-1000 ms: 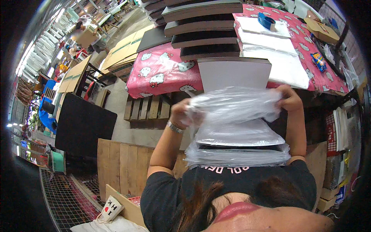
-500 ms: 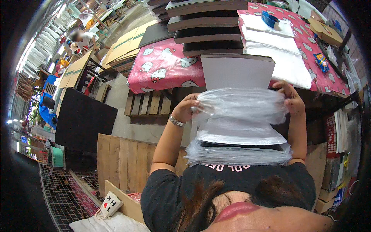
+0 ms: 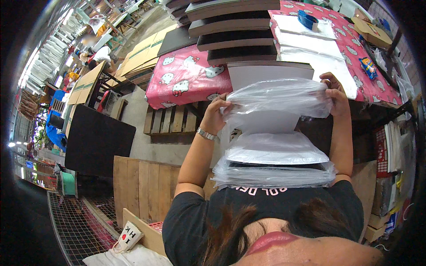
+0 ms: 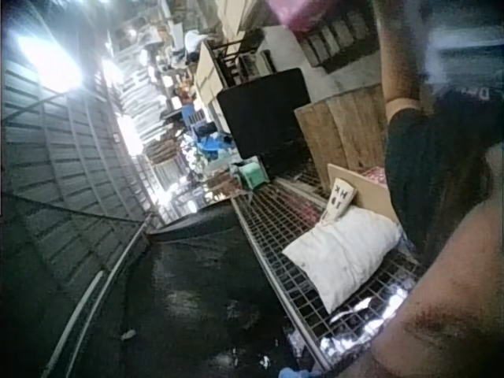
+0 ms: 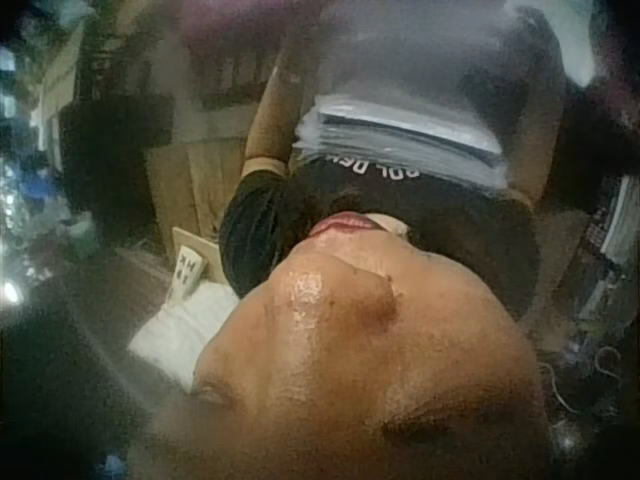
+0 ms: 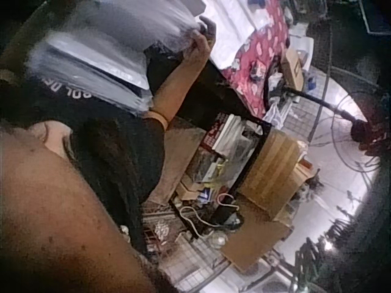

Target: The person places dark rectangular panels into individual clear plastic bags by hand, smoothing the plastic over each object as they are handled.

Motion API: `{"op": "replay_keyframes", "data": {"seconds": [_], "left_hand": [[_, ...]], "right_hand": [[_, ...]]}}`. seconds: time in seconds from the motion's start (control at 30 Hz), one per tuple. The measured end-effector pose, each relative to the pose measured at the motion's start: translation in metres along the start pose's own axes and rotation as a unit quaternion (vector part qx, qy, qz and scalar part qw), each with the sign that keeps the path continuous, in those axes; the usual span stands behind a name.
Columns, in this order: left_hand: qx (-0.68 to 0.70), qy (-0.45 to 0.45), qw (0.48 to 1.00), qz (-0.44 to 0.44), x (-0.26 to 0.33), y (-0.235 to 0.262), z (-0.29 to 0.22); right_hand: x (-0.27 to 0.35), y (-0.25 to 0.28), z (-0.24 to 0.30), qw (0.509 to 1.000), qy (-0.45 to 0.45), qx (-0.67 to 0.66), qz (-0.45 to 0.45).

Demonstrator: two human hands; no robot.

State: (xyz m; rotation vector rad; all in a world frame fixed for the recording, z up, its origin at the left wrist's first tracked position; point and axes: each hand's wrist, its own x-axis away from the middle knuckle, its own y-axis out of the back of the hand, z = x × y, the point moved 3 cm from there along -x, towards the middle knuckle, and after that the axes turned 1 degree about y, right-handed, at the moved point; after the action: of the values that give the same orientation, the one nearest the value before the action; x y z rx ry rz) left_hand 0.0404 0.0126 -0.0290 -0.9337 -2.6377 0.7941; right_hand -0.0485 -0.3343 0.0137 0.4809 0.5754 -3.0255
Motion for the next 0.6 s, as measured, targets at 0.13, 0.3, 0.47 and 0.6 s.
{"op": "replay_keyframes", "data": {"seconds": [0.13, 0.3, 0.47, 0.6], "left_hand": [[0.030, 0.009, 0.999, -0.016, 0.003, 0.018, 0.003], [0.082, -0.037, 0.992, -0.084, 0.008, 0.002, -0.005], [0.118, -0.065, 0.987, 0.084, 0.009, 0.007, -0.024], [-0.053, -0.011, 0.998, 0.010, 0.001, 0.012, -0.027]], "right_hand": [[-0.002, -0.005, -0.003, 1.000, -0.008, 0.004, 0.021], [-0.002, -0.008, -0.005, 0.999, -0.017, -0.035, -0.014], [0.010, -0.011, -0.014, 0.934, -0.156, 0.277, 0.164], [0.008, -0.004, -0.005, 0.992, -0.083, 0.019, 0.091]]}}
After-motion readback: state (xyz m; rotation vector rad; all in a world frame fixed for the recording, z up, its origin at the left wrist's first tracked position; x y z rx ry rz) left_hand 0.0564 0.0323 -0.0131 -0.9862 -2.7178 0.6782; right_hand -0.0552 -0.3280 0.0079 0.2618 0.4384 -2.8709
